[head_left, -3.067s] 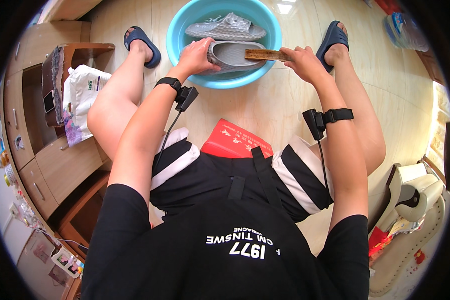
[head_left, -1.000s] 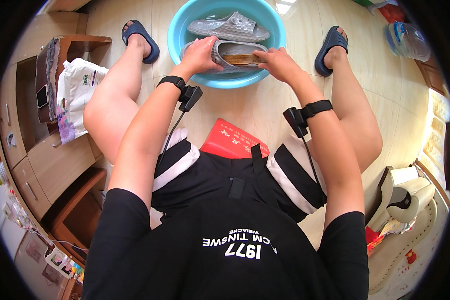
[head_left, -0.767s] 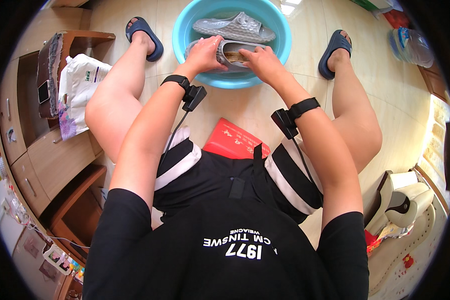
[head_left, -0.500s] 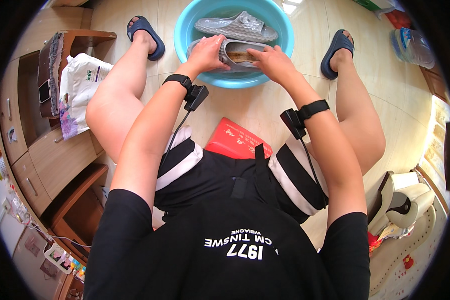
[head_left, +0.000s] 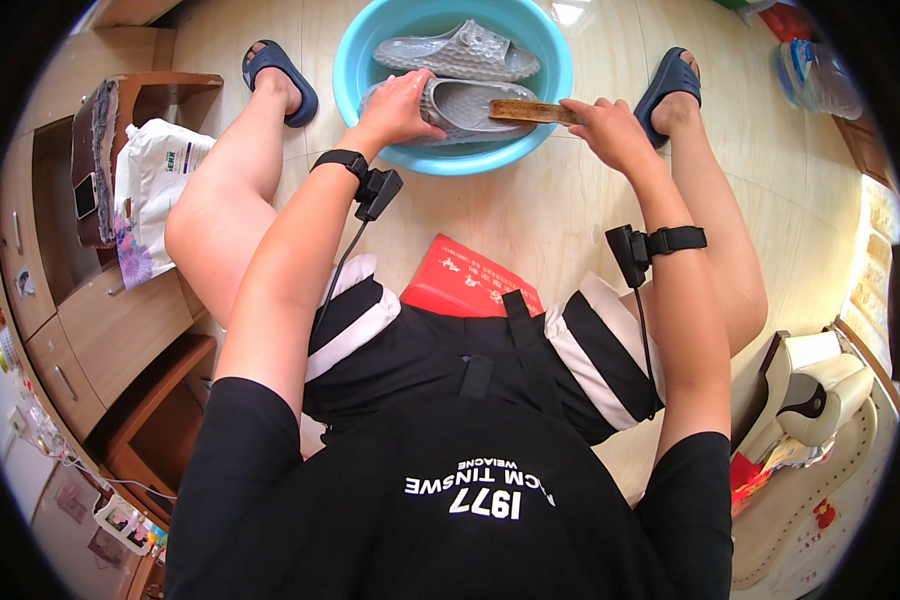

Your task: The person scrubs a pair of sandals with a brush in a basin of water, cleaning the interiors and the soles.

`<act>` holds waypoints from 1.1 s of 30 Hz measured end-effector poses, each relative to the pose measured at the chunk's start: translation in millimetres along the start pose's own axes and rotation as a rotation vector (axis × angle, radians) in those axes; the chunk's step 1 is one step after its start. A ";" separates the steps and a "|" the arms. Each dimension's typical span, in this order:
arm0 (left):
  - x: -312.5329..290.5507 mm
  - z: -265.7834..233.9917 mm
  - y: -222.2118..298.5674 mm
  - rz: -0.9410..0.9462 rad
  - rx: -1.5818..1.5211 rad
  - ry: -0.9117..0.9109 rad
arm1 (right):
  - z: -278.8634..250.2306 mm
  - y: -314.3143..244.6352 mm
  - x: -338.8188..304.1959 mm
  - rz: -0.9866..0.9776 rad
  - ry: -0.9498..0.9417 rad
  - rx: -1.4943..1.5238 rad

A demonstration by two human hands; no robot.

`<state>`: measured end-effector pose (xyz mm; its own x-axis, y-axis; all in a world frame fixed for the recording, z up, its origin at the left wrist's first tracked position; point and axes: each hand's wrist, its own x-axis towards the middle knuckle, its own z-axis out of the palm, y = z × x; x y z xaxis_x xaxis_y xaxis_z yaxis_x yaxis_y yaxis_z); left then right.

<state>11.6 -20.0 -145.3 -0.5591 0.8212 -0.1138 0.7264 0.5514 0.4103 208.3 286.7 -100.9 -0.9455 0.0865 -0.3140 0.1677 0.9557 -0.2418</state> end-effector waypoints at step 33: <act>-1.4 5.3 -3.3 0.032 -0.039 0.003 | 13.7 -70.3 38.7 -0.159 -0.039 0.070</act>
<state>12.1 -22.2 -151.4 -0.5374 0.8377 -0.0977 0.7275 0.5190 0.4488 163.8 219.0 -108.7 -0.9503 -0.0763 -0.3019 0.0375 0.9345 -0.3541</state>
